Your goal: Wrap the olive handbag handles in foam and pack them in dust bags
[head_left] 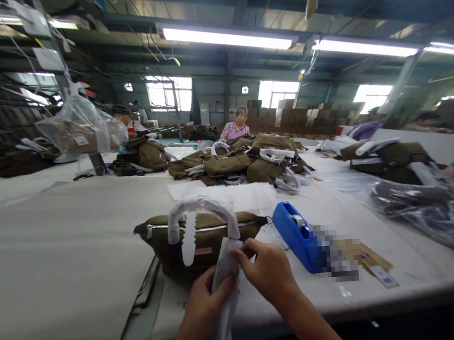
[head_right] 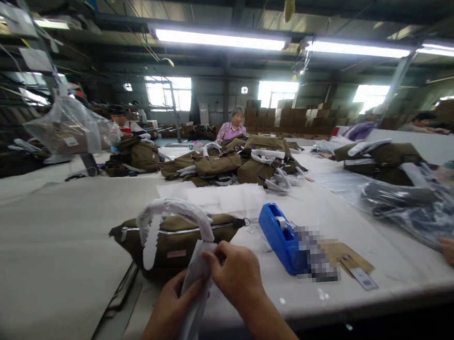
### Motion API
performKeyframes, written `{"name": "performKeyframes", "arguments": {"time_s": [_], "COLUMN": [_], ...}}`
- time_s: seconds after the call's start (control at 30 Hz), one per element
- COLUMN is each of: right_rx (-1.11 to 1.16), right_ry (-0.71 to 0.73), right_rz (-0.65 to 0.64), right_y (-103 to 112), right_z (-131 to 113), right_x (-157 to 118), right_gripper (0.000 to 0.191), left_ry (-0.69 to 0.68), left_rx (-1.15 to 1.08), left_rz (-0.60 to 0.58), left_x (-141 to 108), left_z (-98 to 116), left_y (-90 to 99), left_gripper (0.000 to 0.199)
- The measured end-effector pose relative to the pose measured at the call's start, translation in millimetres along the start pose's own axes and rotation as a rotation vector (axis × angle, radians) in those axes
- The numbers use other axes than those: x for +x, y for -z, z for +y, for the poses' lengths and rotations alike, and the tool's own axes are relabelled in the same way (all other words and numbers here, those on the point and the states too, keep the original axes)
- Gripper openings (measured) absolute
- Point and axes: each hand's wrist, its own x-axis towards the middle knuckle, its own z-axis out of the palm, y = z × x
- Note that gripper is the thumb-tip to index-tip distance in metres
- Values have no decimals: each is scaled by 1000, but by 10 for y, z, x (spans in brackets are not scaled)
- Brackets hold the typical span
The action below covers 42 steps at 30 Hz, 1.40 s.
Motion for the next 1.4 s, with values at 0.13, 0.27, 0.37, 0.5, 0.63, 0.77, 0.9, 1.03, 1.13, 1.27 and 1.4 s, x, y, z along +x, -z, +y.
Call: {"name": "performKeyframes", "arguments": {"time_s": [0.13, 0.27, 0.37, 0.5, 0.63, 0.77, 0.9, 1.03, 1.13, 1.27, 1.4], "right_rx": [50, 416, 770, 850, 923, 909, 918, 1059, 1102, 1097, 1250], "right_ry": [-27, -200, -332, -345, -266, -152, -295, -314, -189, -269, -296], "right_rz": [14, -124, -242, -207, -92, -156, -116, -155, -172, -194, -391], "right_y": [2, -88, -218, -311, -226, -173, -258, -268, -228, -258, -368], "right_z": [54, 159, 277, 397, 318, 67, -141, -137, 20, 254, 279], "right_x": [14, 13, -19, -139, -273, -233, -79, -62, -237, -656, -980], "right_gripper": [36, 53, 57, 58, 54, 46, 39, 46, 51, 48, 41], "left_ry": [77, 155, 212, 253, 169, -19, -62, -14, 39, 130, 137], "left_rx": [-102, -202, -284, -287, -206, -33, 101, 68, -56, -162, -167], "left_rz": [-20, -58, -84, -63, -56, 4, 67, 75, 59, 9, 31], "left_x": [-46, -71, -59, -33, -29, -43, -46, -39, -35, -33, -43], "left_z": [68, 121, 129, 113, 68, 26, 38, 87, 98, 43, -2], "left_y": [0, 13, 24, 34, 2, -97, -177, -190, -162, -129, -179], "left_gripper": [53, 56, 55, 56, 58, 55, 59, 61, 59, 51, 49]}}
